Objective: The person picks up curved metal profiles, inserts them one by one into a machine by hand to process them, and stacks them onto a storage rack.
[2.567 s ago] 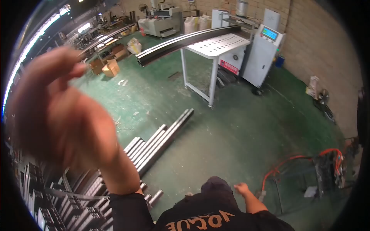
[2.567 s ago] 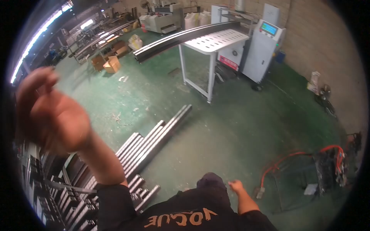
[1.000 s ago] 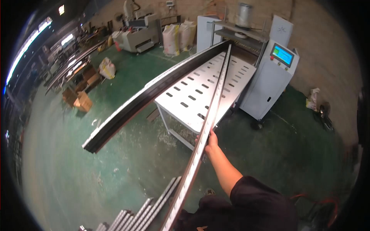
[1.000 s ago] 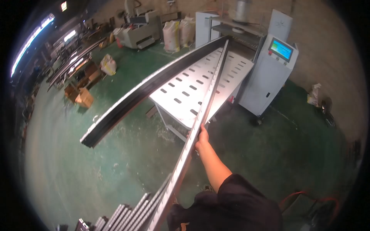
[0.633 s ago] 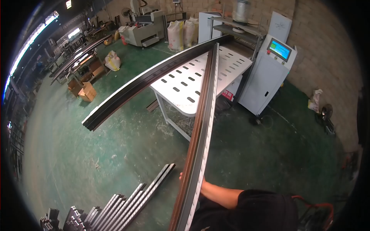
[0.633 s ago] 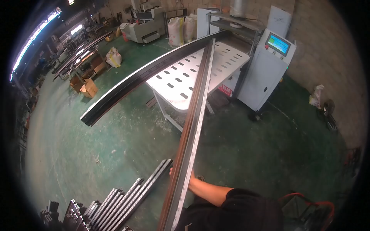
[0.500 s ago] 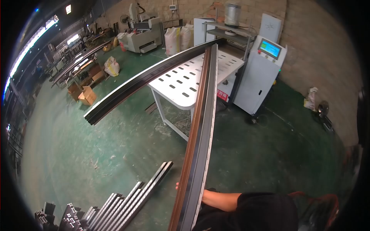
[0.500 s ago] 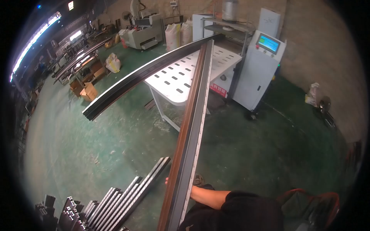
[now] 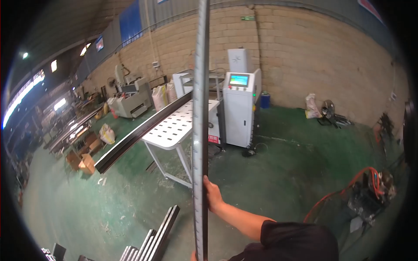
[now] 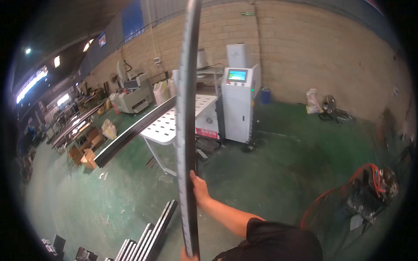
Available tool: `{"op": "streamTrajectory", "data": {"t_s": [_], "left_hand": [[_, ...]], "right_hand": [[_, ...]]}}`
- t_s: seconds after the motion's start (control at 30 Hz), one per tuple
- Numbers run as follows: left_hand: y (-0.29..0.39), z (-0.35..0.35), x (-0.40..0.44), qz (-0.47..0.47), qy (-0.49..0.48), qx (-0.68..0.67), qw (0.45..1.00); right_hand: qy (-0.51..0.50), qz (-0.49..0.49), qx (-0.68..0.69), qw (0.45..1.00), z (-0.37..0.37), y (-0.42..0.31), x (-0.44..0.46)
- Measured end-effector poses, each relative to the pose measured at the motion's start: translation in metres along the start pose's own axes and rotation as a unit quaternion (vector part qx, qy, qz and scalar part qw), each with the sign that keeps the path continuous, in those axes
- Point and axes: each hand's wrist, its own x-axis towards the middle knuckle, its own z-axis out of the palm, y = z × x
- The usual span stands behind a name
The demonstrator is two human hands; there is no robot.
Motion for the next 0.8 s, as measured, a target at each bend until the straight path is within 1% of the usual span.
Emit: {"op": "streamTrajectory", "data": {"t_s": [0.03,0.07,0.1,0.13,0.17,0.23,0.27,0.3,0.33,0.37,0.4,0.43,0.47,0.5,0.53,0.57,0.63,0.67,0.7,0.73,0.77,0.8], "left_hand": [[0.066,-0.014,0.033,0.169,0.113,-0.164,0.965],[0.104,-0.023,0.054,0.19,0.078,-0.174,0.963],[0.149,-0.031,0.07,0.267,0.078,-0.198,0.94],[0.172,-0.027,0.084,0.261,0.021,-0.208,0.942],[0.191,-0.011,0.093,0.252,-0.041,-0.215,0.943],[0.222,0.02,0.086,0.254,-0.091,-0.25,0.93],[0.243,0.024,0.088,0.297,-0.104,-0.277,0.908],[0.267,0.032,0.082,0.328,-0.123,-0.31,0.884],[0.325,0.006,0.06,0.34,-0.161,-0.307,0.874],[0.358,-0.008,0.055,0.34,-0.187,-0.307,0.869],[0.39,-0.015,0.043,0.4,-0.115,-0.324,0.849],[0.44,-0.05,0.027,0.456,-0.149,-0.291,0.827],[0.47,-0.067,0.018,0.47,-0.084,-0.267,0.837],[0.484,-0.074,0.051,0.501,-0.043,-0.218,0.836],[0.532,-0.092,0.024,0.522,0.021,-0.314,0.793],[0.561,-0.114,0.022,0.511,0.025,-0.35,0.785],[0.615,-0.147,0.004,0.444,-0.047,-0.487,0.751],[0.634,-0.166,-0.004,0.377,-0.128,-0.576,0.714],[0.652,-0.173,0.01,0.357,-0.117,-0.59,0.715],[0.664,-0.179,0.042,0.363,-0.161,-0.591,0.703],[0.672,-0.175,0.07,0.37,-0.188,-0.589,0.693],[0.68,-0.172,0.098,0.377,-0.215,-0.587,0.683]], "right_hand": [[0.006,-0.052,-0.026,0.998,-0.013,-0.012,-0.003],[-0.014,-0.13,-0.096,0.987,-0.031,-0.019,-0.001],[-0.09,-0.073,-0.003,0.993,-0.043,-0.045,-0.01],[-0.162,-0.018,0.09,0.983,-0.06,-0.071,-0.021],[-0.161,-0.012,0.068,0.985,-0.083,-0.075,-0.016],[-0.124,-0.101,-0.071,0.985,-0.123,-0.103,-0.039],[-0.083,-0.183,-0.102,0.974,-0.136,-0.117,-0.062],[-0.045,-0.228,-0.135,0.963,-0.154,-0.128,-0.08],[-0.007,-0.257,-0.179,0.95,-0.173,-0.136,-0.102],[0.03,-0.287,-0.152,0.945,-0.187,-0.141,-0.126],[0.072,-0.299,-0.216,0.927,-0.207,-0.146,-0.151],[0.115,-0.303,-0.276,0.905,-0.224,-0.15,-0.179],[0.162,-0.296,-0.27,0.902,-0.233,-0.148,-0.214],[0.183,-0.288,-0.273,0.9,-0.241,-0.148,-0.245],[0.199,-0.283,-0.276,0.897,-0.248,-0.148,-0.272],[0.232,-0.294,-0.299,0.878,-0.258,-0.143,-0.306],[0.286,-0.256,-0.384,0.84,-0.285,-0.127,-0.377],[0.298,-0.218,-0.402,0.838,-0.285,-0.122,-0.414],[0.328,-0.193,-0.427,0.82,-0.299,-0.107,-0.451],[0.352,-0.202,-0.439,0.801,-0.308,-0.09,-0.491],[0.368,-0.145,-0.448,0.802,-0.314,-0.079,-0.534],[0.367,-0.035,-0.473,0.801,-0.318,-0.074,-0.579]]}}
